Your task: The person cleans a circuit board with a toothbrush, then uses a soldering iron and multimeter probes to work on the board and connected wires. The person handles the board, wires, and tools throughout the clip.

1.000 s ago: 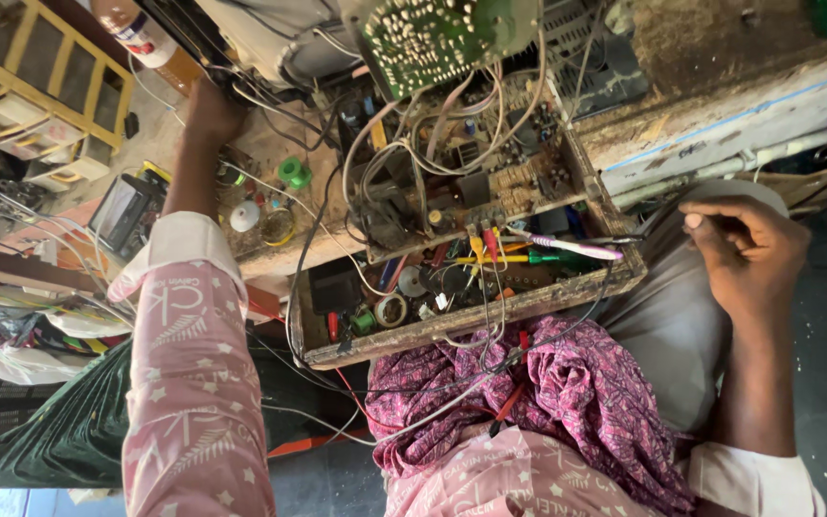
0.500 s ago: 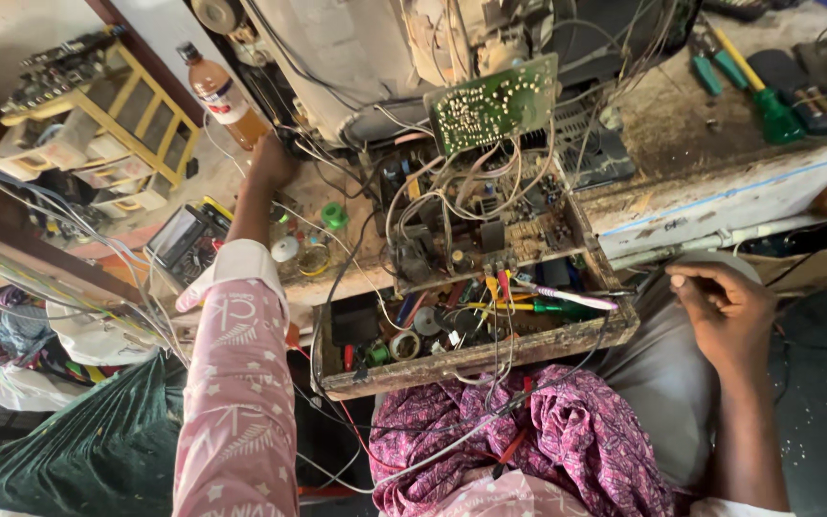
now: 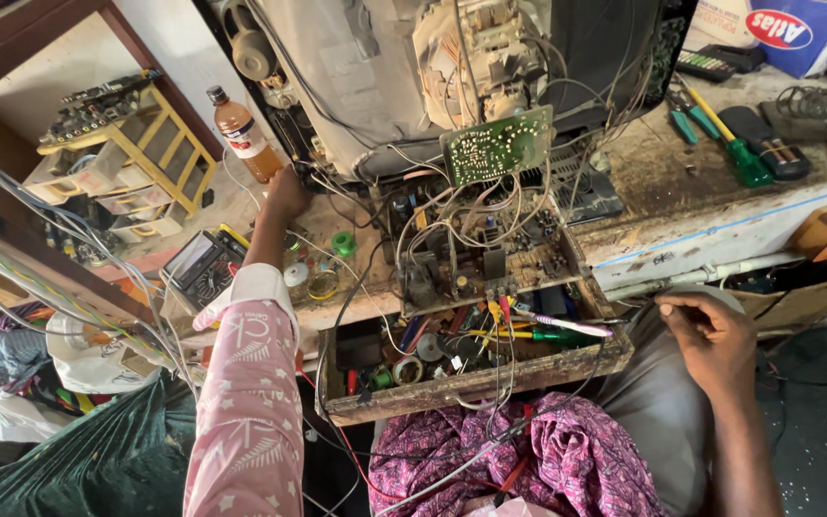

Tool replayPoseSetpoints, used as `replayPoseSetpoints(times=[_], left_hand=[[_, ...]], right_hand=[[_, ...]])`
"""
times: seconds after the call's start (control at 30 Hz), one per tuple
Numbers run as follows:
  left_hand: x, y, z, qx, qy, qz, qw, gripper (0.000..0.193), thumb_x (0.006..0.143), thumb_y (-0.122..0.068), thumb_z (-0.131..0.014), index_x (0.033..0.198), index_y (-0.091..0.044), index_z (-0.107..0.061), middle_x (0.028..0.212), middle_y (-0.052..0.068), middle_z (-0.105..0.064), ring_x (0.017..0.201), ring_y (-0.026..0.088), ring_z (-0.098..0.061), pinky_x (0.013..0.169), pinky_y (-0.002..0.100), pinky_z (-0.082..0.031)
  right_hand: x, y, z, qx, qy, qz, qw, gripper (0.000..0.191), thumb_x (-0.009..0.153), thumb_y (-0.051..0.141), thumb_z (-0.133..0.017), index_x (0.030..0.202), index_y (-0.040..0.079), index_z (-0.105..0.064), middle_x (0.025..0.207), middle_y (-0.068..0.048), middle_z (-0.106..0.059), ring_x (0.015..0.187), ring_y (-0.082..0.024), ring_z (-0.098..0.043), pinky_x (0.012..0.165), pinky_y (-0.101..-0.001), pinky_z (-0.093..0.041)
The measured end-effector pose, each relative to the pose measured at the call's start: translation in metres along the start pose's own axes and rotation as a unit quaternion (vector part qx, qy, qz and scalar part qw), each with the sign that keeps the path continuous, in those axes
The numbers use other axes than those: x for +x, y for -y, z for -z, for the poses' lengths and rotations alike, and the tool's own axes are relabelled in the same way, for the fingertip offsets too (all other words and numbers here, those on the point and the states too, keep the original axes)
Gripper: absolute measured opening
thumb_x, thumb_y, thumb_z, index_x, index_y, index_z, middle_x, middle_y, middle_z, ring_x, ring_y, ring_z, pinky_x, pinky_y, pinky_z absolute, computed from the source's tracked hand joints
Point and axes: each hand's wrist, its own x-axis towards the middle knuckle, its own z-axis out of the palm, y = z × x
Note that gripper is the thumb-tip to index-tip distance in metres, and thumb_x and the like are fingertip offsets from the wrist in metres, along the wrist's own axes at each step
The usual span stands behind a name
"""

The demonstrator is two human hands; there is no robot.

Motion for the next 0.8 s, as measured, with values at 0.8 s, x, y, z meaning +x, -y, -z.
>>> replayPoseSetpoints(times=[0.8], left_hand=[[-0.0009,-0.0039,0.0026,0.016,0.012,-0.011,1.0,0.034,0.082,-0.021,-0.077,0.105,0.004,-0.07,0.107,0.031,-0.07,0.104,0.05,-0.066,0.092,0.054,-0.053]], right_hand=[[0.002,-0.0013,-0.0007,-0.046,-0.006,0.022,0.999,0.014,0.099,0.009,-0.072,0.11,0.003,-0.077,0.104,-0.008,-0.077,0.088,-0.011,-0.072,0.072,-0.0235,-0.057]])
